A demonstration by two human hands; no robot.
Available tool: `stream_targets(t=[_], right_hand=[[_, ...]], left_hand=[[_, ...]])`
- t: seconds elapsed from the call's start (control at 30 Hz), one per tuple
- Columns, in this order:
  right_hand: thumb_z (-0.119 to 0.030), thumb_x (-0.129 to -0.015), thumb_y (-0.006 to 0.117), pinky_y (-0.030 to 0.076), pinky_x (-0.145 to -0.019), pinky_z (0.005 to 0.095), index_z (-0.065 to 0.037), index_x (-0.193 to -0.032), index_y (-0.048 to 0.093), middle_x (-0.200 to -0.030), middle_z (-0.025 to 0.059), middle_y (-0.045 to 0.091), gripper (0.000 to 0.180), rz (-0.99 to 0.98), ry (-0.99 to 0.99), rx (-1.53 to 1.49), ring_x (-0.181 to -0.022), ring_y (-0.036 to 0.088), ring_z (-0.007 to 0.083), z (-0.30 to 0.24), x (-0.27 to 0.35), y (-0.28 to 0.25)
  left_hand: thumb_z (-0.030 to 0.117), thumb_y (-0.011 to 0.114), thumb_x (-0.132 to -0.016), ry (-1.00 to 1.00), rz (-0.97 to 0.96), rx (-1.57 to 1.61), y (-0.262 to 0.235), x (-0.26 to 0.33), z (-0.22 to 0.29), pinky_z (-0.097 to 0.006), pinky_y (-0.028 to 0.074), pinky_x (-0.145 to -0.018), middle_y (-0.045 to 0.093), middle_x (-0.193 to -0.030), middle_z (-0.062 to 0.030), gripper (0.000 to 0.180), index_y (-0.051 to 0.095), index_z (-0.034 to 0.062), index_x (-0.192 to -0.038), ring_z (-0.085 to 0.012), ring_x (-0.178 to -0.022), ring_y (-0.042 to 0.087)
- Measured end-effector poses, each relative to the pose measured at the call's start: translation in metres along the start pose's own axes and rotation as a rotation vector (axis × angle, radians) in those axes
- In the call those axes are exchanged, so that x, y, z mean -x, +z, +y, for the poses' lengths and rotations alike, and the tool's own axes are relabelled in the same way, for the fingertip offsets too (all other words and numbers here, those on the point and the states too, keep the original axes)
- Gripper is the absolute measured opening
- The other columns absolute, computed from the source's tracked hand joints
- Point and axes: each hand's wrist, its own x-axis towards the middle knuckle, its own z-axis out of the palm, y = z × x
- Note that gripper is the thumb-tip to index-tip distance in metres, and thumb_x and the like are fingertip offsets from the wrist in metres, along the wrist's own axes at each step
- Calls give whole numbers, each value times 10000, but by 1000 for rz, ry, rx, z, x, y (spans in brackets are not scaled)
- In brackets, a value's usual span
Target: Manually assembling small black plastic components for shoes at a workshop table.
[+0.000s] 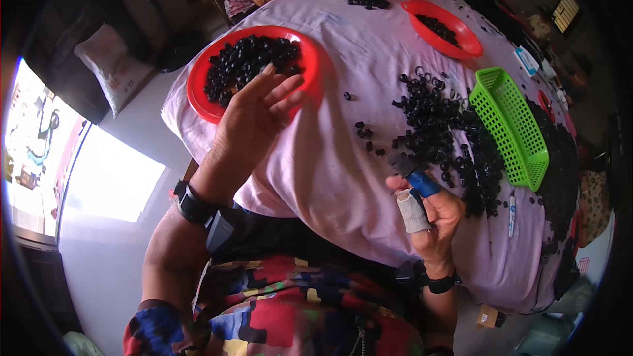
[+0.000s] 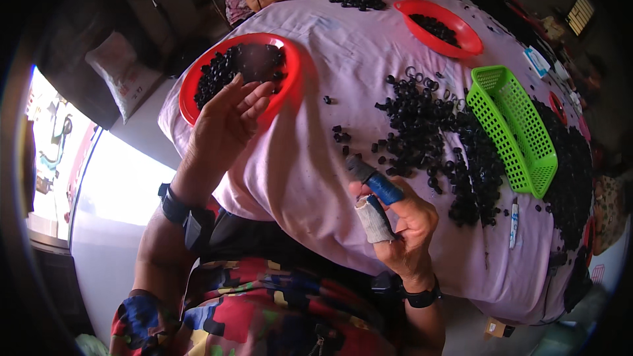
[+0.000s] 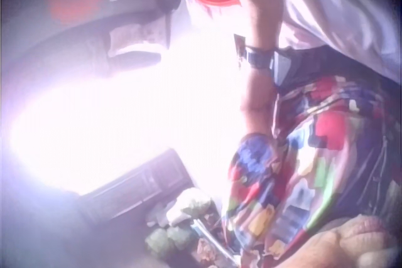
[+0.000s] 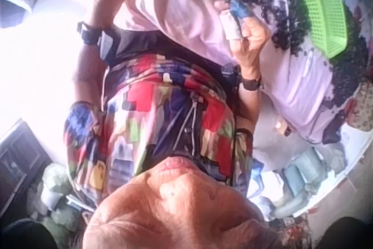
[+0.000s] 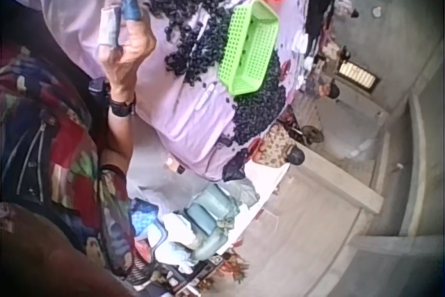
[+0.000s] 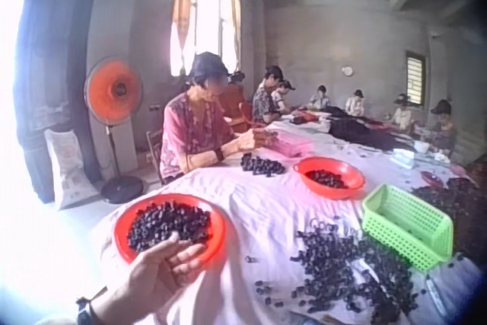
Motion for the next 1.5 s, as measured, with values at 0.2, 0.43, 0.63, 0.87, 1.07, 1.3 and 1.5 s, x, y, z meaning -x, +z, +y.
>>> stream_targets(t=[0.2,0.43,0.63,0.87,1.07,1.3,1.5], right_hand=[[-25,-920,619,572,-792,258,51,-1120,726,-1001,139,772,239,-122,337,-245,-866,719,124,-8,9,-9],[-221,-973,641,596,-676,272,50,-1137,686,-951,192,766,319,-84,391,-597,-826,765,220,-7,10,-2],[-49,-985,572,581,-880,306,70,-1150,665,-1053,159,751,224,-288,466,-794,-988,732,193,-2,10,-10],[13,-849,744,537,-811,233,17,-1054,717,-980,46,748,207,-285,427,-725,-887,685,79,-3,13,-4],[-12,-843,788,522,-683,214,-12,-1009,759,-855,34,751,169,-251,427,-603,-751,653,51,-12,10,2],[-124,-992,641,512,-548,234,17,-1099,727,-842,137,757,197,-86,493,-725,-592,619,88,-8,8,3],[-147,-1004,632,517,-556,229,11,-1163,708,-853,129,756,237,-42,509,-822,-614,632,91,-9,9,6]], left_hand=[[226,631,-1029,-232,-459,-594,50,33,-31,-264,529,-841,733,-1160,-31,316,676,50,-1288,-127,-999,695],[87,670,-991,-267,-688,-411,47,47,-51,-290,549,-889,747,-1068,-92,239,699,-2,-1212,-133,-955,697],[80,664,-998,-99,-697,-583,49,57,-50,-299,541,-845,699,-996,-66,112,669,-28,-1027,-140,-922,664],[231,629,-1030,220,-743,-877,52,63,-55,-335,500,-765,609,-877,-81,224,576,13,-1013,-194,-828,621],[293,560,-1070,-28,-739,-670,51,58,-65,-306,502,-782,616,-909,-26,262,557,32,-1044,-146,-857,612],[486,468,-1074,-110,-573,-295,55,60,-81,-362,437,-1041,604,-1273,-84,550,533,2,-1327,-162,-1167,572],[366,537,-1073,-159,-632,-484,71,70,-68,-331,425,-1067,612,-1348,-112,553,479,-13,-1471,-163,-1234,563]])
